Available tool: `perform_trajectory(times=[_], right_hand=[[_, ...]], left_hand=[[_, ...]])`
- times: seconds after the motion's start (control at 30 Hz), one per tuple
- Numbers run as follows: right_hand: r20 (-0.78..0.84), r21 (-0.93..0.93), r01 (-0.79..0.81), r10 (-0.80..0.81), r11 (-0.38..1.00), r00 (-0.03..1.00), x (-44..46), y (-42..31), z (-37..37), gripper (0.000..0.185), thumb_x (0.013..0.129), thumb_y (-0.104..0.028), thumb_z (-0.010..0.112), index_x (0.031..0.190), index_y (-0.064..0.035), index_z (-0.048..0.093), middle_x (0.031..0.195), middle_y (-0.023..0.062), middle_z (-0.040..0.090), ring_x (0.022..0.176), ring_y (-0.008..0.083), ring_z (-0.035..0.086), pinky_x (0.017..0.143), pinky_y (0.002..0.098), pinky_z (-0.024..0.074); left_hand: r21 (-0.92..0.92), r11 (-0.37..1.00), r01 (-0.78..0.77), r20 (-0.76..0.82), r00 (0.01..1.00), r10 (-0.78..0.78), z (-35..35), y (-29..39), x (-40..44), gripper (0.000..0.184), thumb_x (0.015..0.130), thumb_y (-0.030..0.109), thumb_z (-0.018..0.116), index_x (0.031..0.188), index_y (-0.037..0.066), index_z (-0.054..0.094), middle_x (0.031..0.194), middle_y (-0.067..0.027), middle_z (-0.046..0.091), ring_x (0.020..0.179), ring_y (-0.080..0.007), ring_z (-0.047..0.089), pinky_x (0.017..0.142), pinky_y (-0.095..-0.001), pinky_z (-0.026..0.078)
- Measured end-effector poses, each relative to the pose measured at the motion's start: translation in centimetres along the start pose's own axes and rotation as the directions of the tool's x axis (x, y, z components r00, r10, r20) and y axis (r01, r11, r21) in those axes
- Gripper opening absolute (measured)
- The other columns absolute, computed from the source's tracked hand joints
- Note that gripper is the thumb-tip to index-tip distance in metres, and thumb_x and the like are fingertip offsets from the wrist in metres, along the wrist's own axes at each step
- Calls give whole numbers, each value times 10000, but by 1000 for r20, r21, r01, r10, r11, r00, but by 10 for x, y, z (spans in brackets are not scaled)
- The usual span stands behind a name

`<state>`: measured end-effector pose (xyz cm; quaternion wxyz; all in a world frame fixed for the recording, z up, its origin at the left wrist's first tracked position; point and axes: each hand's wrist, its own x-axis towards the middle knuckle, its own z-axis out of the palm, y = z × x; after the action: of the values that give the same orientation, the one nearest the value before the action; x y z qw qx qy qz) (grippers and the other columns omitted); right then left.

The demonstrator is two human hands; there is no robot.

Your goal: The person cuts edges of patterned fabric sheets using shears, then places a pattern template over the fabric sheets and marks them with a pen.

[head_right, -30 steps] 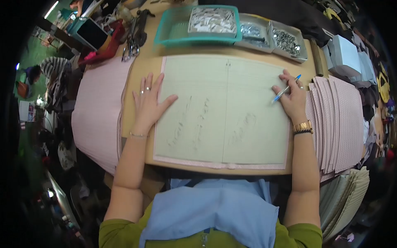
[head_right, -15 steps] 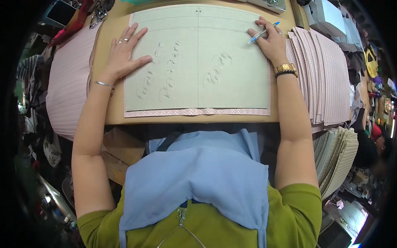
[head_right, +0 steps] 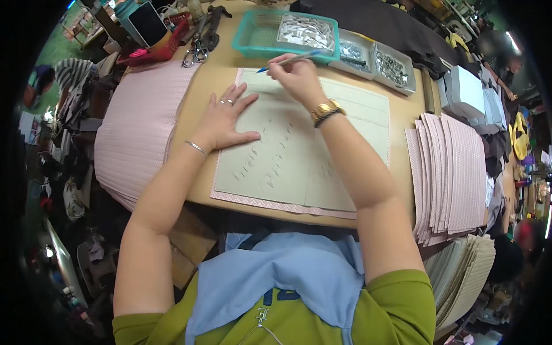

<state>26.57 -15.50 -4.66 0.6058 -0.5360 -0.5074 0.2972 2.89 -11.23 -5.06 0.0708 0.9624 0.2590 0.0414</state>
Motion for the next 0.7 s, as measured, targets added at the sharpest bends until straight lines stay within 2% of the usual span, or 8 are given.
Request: perform_trajectory(times=[0.1, 0.2, 0.53, 0.63, 0.7], right_hand=[[-18, -264, 5, -10, 965, 1000, 24, 5, 34, 221, 803, -237, 662, 851, -21, 668, 693, 80, 677, 640, 141, 645, 637, 294, 522], [-2, -351, -35, 36, 936, 999, 33, 4, 49, 193, 822, -210, 657, 858, -21, 647, 688, 21, 640, 619, 82, 567, 599, 252, 474], [-16, -456, 73, -90, 887, 996, 35, 4, 60, 215, 833, -207, 630, 877, 3, 639, 647, 110, 628, 579, 156, 580, 588, 299, 481], [13, -437, 6, 0, 899, 1000, 28, -7, 57, 214, 838, -209, 627, 879, 1, 639, 645, 115, 630, 574, 162, 581, 591, 306, 485], [3, -441, 35, -38, 897, 999, 31, -4, 60, 206, 837, -206, 625, 873, -3, 638, 635, 116, 623, 571, 166, 579, 589, 310, 487]], left_hand=[[-38, 999, 10, 19, 1000, -9, -4, 2, 0, 991, 668, 786, 602, 1465, 239, 383, 1567, -134, 252, 1461, -341, 187, 1122, -665, 128], [-43, 999, -2, -11, 1000, 1, -2, 0, 0, 972, 682, 760, 619, 1457, 223, 385, 1565, -132, 255, 1455, -357, 192, 1109, -676, 153], [-71, 997, -2, -32, 999, 0, 3, -2, -2, 973, 674, 750, 636, 1453, 223, 385, 1574, -130, 230, 1462, -347, 172, 1115, -672, 134], [-67, 998, -6, -34, 999, 4, 1, -1, -1, 967, 677, 744, 639, 1449, 218, 390, 1569, -135, 243, 1456, -356, 188, 1113, -673, 138], [-64, 998, -8, -33, 999, 6, -1, 0, -1, 963, 678, 739, 641, 1444, 210, 398, 1564, -139, 253, 1450, -363, 200, 1112, -672, 143]])
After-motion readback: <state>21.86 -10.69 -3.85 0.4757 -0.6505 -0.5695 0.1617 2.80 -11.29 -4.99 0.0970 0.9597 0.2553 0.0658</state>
